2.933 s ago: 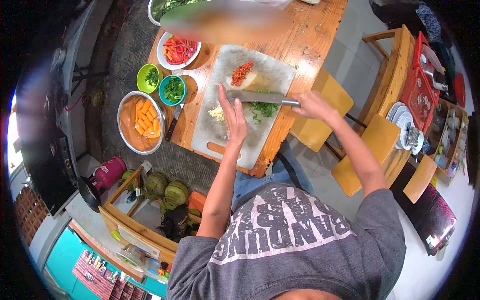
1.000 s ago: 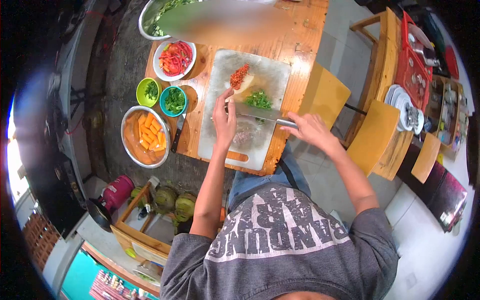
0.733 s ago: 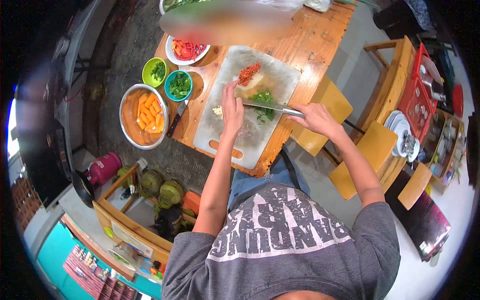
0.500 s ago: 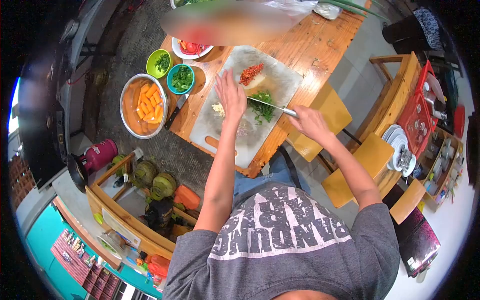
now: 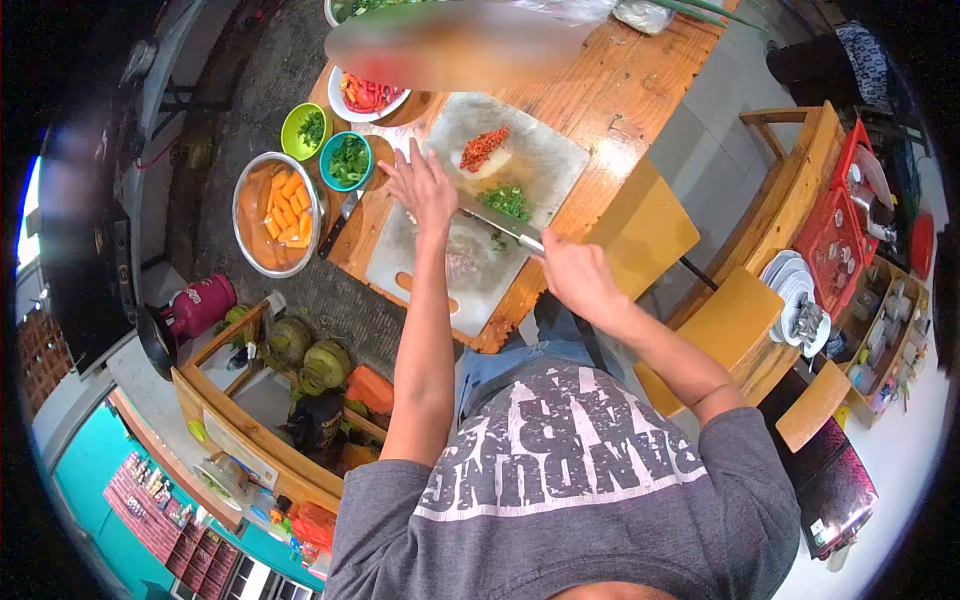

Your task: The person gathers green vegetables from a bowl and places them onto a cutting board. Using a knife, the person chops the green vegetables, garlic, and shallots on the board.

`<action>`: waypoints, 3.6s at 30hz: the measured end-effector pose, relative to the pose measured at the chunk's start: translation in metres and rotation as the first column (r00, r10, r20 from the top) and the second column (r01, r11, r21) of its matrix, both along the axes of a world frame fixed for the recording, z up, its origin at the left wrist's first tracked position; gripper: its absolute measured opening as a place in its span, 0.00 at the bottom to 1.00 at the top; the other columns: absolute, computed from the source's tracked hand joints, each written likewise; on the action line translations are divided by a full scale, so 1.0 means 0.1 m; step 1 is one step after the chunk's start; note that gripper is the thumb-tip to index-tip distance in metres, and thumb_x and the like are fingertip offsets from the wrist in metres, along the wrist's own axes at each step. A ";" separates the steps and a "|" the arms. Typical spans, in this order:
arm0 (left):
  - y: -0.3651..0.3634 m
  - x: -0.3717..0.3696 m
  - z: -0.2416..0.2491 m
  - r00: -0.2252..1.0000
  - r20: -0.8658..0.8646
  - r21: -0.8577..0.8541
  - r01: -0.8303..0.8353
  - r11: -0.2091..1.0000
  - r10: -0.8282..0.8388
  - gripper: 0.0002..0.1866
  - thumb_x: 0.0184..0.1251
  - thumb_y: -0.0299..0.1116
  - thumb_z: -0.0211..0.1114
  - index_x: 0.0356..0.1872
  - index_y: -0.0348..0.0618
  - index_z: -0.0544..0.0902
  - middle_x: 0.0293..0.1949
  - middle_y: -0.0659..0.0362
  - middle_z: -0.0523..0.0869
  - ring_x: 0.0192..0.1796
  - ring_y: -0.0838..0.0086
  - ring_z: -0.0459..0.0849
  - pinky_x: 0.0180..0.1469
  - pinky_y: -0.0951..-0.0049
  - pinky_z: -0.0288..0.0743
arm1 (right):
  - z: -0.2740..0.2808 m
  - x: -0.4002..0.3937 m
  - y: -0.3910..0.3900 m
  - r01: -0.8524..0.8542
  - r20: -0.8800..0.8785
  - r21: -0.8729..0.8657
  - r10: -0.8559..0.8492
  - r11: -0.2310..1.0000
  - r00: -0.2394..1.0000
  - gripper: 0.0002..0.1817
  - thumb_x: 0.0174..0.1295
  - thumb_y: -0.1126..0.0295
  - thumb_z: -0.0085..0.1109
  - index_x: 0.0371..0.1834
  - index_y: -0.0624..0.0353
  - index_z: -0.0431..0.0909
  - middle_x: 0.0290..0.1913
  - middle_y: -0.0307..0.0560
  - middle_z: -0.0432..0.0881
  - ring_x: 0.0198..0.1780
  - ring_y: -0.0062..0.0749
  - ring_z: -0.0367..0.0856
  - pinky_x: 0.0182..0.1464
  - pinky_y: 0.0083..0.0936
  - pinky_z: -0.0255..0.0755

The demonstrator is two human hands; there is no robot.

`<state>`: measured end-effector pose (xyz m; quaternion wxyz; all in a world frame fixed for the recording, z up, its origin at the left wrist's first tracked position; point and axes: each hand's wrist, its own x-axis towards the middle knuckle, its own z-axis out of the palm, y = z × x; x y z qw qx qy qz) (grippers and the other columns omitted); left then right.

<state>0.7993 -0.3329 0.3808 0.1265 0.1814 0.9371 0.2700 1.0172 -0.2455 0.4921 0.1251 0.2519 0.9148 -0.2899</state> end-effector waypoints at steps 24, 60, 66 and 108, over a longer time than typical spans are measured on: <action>0.03 -0.17 0.09 0.966 0.251 -0.102 -0.030 0.994 0.055 0.41 0.74 0.65 0.32 0.78 0.47 0.50 0.76 0.35 0.51 0.78 0.39 0.45 0.75 0.37 0.32 | -0.66 0.07 0.14 0.004 -0.010 -0.039 -0.004 0.999 1.000 0.10 0.61 0.65 0.60 0.41 0.56 0.74 0.28 0.58 0.83 0.33 0.57 0.83 0.35 0.51 0.75; -0.30 -0.07 0.16 0.981 0.193 -0.039 0.008 0.999 0.000 0.41 0.76 0.63 0.34 0.79 0.46 0.45 0.77 0.42 0.53 0.79 0.49 0.48 0.74 0.34 0.30 | 0.21 -0.12 0.18 -0.200 0.030 0.038 0.198 0.979 0.980 0.18 0.68 0.54 0.56 0.39 0.61 0.76 0.20 0.55 0.81 0.25 0.52 0.83 0.29 0.46 0.76; -0.27 -0.06 0.17 0.968 0.247 -0.028 0.054 0.998 -0.045 0.40 0.76 0.62 0.31 0.79 0.45 0.42 0.77 0.46 0.56 0.79 0.55 0.51 0.75 0.36 0.28 | -0.17 0.03 0.21 -0.141 -0.028 0.028 0.141 0.990 0.990 0.15 0.67 0.54 0.57 0.40 0.55 0.76 0.21 0.54 0.81 0.26 0.52 0.84 0.29 0.47 0.75; -0.19 -0.09 0.10 0.966 0.250 -0.135 0.096 0.986 -0.060 0.40 0.76 0.61 0.26 0.78 0.43 0.41 0.71 0.46 0.68 0.74 0.52 0.62 0.77 0.45 0.22 | -0.59 0.25 -0.23 0.030 -0.006 -0.121 -0.031 0.992 1.000 0.15 0.59 0.68 0.63 0.44 0.65 0.74 0.26 0.63 0.82 0.32 0.62 0.83 0.35 0.53 0.75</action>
